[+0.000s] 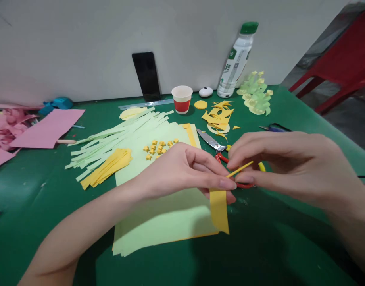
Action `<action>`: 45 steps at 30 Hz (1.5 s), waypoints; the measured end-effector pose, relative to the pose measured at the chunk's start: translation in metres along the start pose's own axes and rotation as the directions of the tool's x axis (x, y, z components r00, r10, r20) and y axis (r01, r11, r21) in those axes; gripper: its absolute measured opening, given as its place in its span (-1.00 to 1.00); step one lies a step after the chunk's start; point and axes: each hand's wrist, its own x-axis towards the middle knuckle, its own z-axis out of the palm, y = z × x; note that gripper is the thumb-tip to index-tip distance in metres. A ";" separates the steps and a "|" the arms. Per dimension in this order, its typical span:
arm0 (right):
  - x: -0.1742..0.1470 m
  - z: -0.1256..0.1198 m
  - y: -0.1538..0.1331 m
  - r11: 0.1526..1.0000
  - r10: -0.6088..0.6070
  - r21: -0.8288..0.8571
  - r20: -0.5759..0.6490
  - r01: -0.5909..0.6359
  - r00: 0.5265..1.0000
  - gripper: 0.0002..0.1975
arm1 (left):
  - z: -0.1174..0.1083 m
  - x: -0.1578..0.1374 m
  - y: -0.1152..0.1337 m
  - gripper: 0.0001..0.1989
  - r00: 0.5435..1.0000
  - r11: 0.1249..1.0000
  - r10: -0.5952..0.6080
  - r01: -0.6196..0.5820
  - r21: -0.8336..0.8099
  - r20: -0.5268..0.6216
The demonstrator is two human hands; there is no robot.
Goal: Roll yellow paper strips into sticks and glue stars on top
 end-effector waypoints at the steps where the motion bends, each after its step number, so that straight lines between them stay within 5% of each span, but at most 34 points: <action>1: 0.000 0.002 0.000 1.000 -0.003 0.002 -0.011 0.003 1.000 -0.99 | 0.000 0.001 -0.001 -0.95 1.000 1.000 0.006 -0.006 -0.015 -0.009; 6: -0.001 0.006 -0.003 0.998 0.055 0.010 -0.085 -0.055 0.995 -0.91 | -0.001 0.003 -0.005 -0.94 0.999 0.999 0.037 -0.037 -0.016 -0.021; 14: -0.002 -0.004 0.004 0.957 0.182 0.227 0.027 -0.183 0.983 -0.93 | -0.001 0.002 0.001 -0.88 0.998 0.996 -0.031 0.026 0.082 0.057; 21: 0.000 0.002 0.007 0.930 0.263 0.264 0.012 -0.257 0.965 -0.96 | 0.002 0.004 -0.003 -0.93 1.000 1.000 -0.021 0.021 0.017 -0.018; 27: -0.001 0.005 -0.001 0.956 0.211 0.221 -0.071 -0.191 0.975 -0.94 | 0.001 0.005 -0.004 -0.87 0.999 1.000 -0.017 0.018 0.023 -0.045; 39: 0.000 -0.001 0.009 0.925 0.248 0.281 0.062 -0.255 0.967 -0.93 | -0.004 0.003 0.000 -0.97 0.999 0.999 0.019 -0.021 0.049 0.047; 45: -0.001 0.000 0.003 0.976 0.132 0.177 -0.020 -0.127 0.991 -0.97 | -0.004 0.005 -0.005 -0.91 0.999 0.999 0.041 -0.042 -0.024 -0.020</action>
